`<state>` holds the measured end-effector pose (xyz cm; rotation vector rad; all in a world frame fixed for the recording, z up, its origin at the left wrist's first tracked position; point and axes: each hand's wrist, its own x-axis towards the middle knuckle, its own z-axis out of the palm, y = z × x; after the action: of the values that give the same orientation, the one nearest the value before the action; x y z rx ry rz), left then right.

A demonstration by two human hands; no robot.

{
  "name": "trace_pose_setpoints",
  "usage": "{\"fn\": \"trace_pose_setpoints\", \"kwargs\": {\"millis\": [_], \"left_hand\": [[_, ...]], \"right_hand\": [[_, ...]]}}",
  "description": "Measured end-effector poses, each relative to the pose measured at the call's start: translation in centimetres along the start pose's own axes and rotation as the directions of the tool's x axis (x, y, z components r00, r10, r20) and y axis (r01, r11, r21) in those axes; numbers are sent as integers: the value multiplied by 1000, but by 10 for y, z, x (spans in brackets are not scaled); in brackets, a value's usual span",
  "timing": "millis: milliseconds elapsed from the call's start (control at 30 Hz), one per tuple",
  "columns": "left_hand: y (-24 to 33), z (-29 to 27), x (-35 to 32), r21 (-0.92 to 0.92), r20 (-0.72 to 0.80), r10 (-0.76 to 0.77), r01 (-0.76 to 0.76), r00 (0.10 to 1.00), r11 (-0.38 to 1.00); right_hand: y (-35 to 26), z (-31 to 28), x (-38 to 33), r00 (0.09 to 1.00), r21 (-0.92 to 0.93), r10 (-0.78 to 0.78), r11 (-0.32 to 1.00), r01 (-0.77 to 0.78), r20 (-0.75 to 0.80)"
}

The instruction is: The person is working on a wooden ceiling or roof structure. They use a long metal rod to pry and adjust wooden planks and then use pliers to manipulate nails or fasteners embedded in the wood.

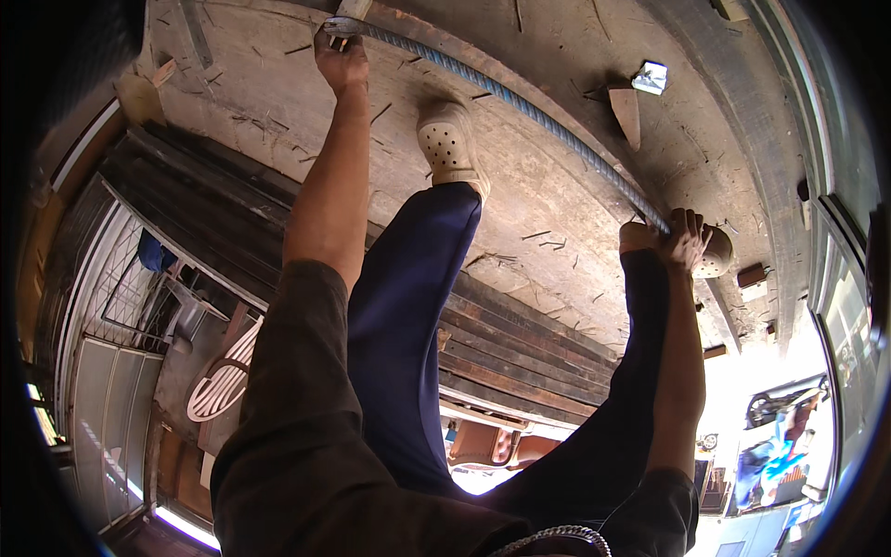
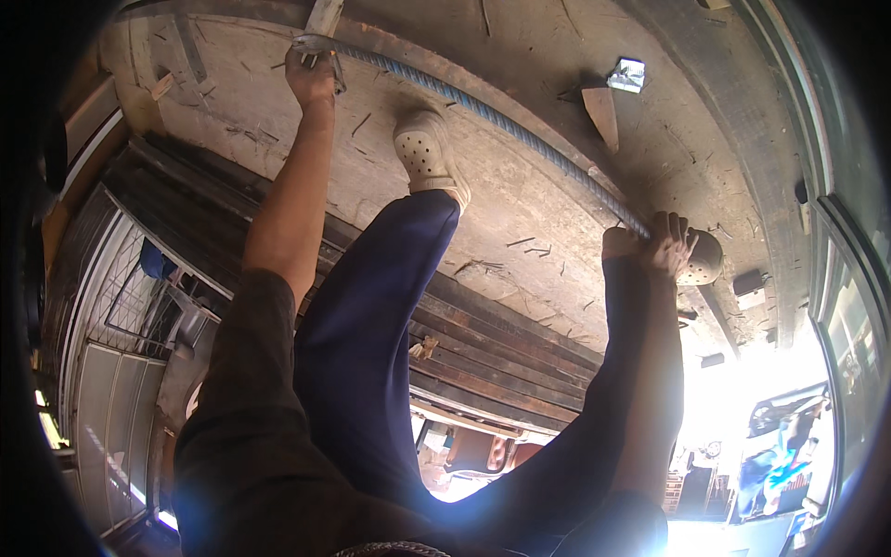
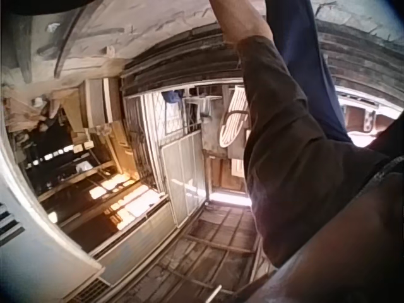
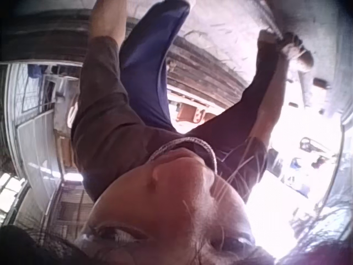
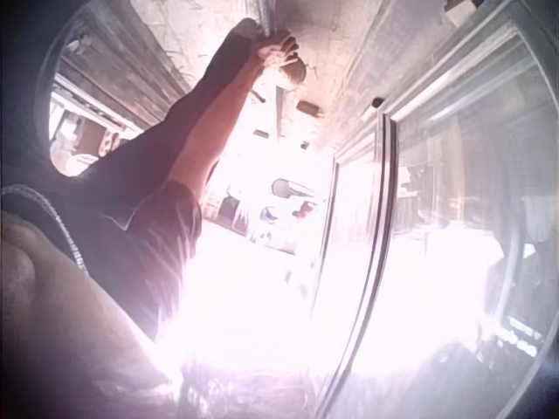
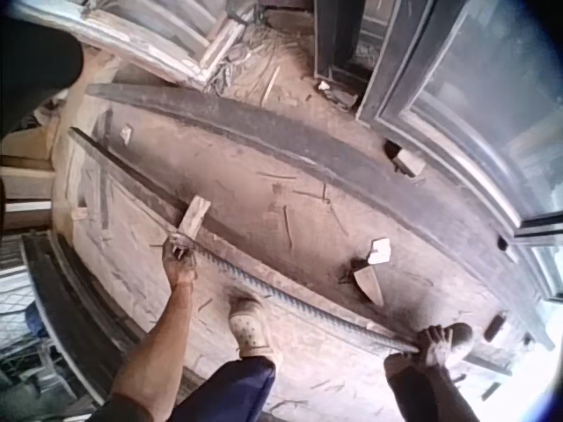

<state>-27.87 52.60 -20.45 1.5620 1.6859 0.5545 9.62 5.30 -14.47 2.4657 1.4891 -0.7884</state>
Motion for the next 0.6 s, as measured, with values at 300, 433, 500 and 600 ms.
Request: {"fn": "trace_pose_setpoints", "kwargs": {"millis": [300, 433, 500, 600], "left_hand": [[-3, -6, 4, -90, -110, 63, -73, 992, 993], [-3, -22, 10, 30, -69, 107, -105, 992, 994], [-2, -29, 9, 61, 38, 78, -81, 996, 995], [12, -25, -1, 146, 155, 30, -53, 987, 988]], "right_hand": [[-20, -48, -15, 994, 299, -82, 953, 58, 67], [-61, -151, -29, 982, 281, -72, 959, 20, 175], [-67, -184, -43, 973, 231, -48, 973, -6, 226], [-71, -214, -59, 966, 179, 12, 982, -60, 257]]}}
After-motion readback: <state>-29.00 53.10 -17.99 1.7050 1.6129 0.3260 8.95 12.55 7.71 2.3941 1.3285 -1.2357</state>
